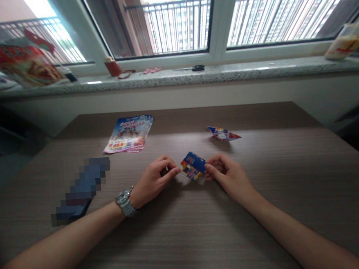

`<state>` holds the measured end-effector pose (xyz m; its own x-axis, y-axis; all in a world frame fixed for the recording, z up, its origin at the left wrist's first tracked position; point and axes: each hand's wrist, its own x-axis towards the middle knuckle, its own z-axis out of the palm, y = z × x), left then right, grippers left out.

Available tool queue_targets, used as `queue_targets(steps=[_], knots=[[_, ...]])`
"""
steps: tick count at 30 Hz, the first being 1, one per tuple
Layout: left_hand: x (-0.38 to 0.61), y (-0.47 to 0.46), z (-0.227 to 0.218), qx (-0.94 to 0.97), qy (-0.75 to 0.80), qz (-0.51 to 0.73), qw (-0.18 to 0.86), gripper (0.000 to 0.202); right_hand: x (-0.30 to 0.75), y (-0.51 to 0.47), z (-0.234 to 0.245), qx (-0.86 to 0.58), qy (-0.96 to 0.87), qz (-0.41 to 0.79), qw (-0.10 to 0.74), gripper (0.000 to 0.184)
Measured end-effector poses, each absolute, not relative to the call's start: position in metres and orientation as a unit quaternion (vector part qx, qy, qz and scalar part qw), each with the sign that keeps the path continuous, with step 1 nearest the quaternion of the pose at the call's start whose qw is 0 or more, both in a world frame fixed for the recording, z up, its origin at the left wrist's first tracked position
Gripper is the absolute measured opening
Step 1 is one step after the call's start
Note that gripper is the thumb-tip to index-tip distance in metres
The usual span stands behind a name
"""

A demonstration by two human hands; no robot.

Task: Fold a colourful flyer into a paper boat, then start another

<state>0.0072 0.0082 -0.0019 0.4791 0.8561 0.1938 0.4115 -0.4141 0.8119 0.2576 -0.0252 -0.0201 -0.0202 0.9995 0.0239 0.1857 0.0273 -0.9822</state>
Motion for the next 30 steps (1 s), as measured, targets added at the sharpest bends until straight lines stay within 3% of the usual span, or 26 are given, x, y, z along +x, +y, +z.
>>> queue_targets(steps=[30], knots=[[0.0076,0.0076,-0.0004,0.78,0.403,0.337,0.341,0.022,0.2586,-0.027,-0.021,-0.511,-0.54,0.488,0.458,0.032]])
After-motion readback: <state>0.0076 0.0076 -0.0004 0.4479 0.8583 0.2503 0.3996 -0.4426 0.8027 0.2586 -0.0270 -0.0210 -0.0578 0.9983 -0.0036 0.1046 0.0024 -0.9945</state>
